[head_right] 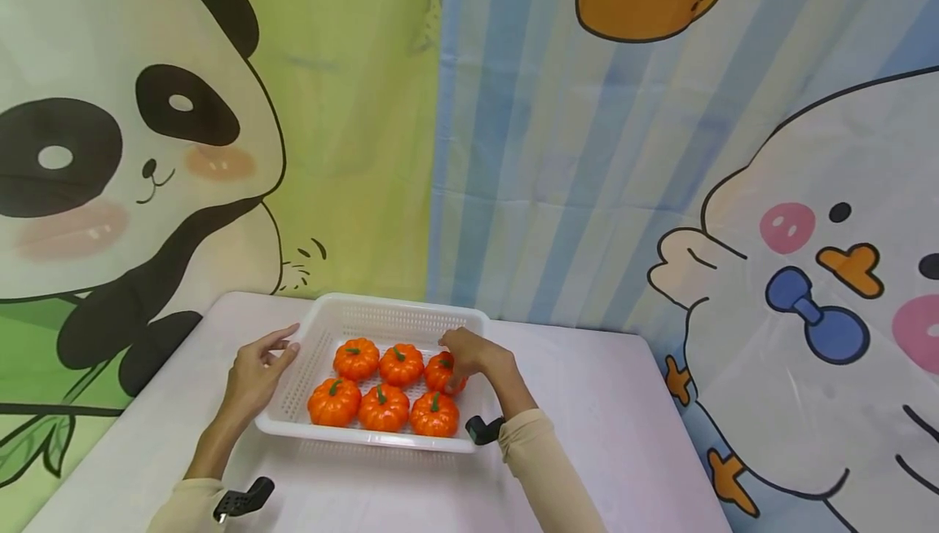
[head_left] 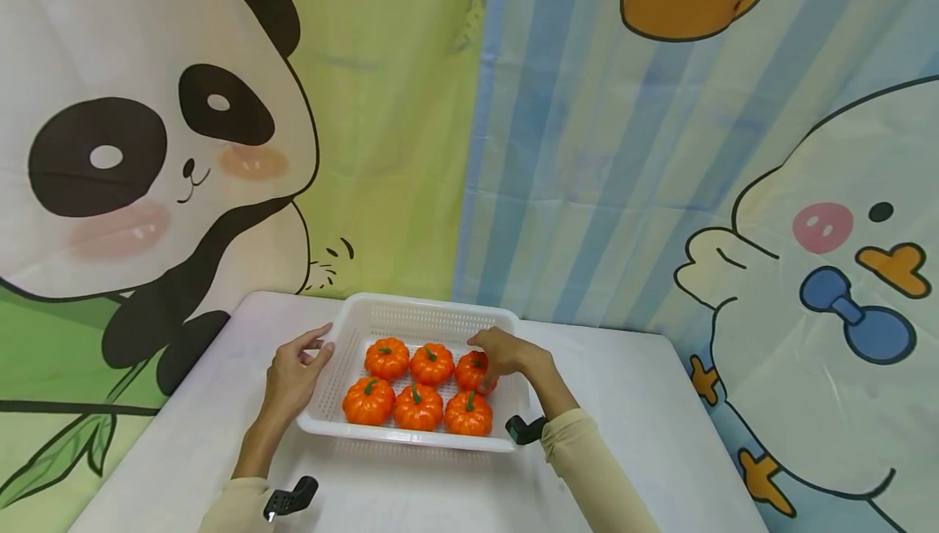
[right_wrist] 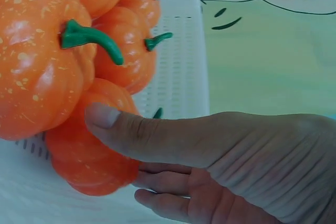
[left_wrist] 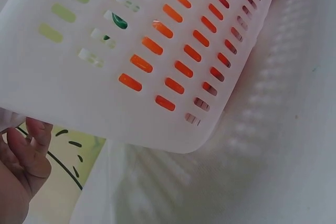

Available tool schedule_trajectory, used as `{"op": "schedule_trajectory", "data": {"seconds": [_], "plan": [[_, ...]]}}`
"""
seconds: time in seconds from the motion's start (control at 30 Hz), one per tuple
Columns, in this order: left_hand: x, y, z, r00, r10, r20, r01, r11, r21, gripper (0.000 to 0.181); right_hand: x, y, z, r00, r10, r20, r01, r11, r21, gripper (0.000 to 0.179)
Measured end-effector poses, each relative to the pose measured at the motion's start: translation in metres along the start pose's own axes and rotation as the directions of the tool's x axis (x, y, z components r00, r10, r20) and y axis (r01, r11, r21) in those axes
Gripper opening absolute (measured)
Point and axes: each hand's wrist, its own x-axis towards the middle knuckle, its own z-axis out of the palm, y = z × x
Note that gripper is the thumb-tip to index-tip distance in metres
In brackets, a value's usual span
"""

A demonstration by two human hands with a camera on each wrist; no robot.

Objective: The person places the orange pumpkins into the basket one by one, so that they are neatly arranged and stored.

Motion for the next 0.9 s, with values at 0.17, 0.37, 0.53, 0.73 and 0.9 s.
{"op": "schedule_trajectory", "data": {"seconds": [0.17,0.37,0.53,0.73,0.9], "plan": [[-0.002,0.002,0.0,1.0,-0.001,-0.001,0.001,1.0,0.011,0.049,-0.015,-0.002,-0.007,0.998,-0.021,-0.065,0.023,0.999,0.027,0.086],[-0.004,0.004,-0.001,1.0,0.018,0.002,-0.018,0.999,0.049,0.049,-0.036,-0.005,-0.017,0.97,-0.113,-0.214,0.128,0.99,0.056,0.071],[-0.004,0.005,-0.002,0.997,0.071,-0.001,-0.07,0.991,0.111,0.048,-0.052,-0.005,-0.017,0.852,-0.098,-0.515,0.162,0.984,0.08,0.043],[-0.004,0.006,-0.003,0.973,0.226,-0.044,-0.213,0.956,0.2,0.049,-0.075,0.001,-0.013,0.688,0.033,-0.725,-0.015,0.999,0.03,0.029],[-0.003,0.014,-0.002,0.927,0.373,-0.045,-0.341,0.886,0.315,0.058,-0.093,0.012,-0.003,0.698,0.076,-0.712,-0.042,0.997,0.064,0.057]]}}
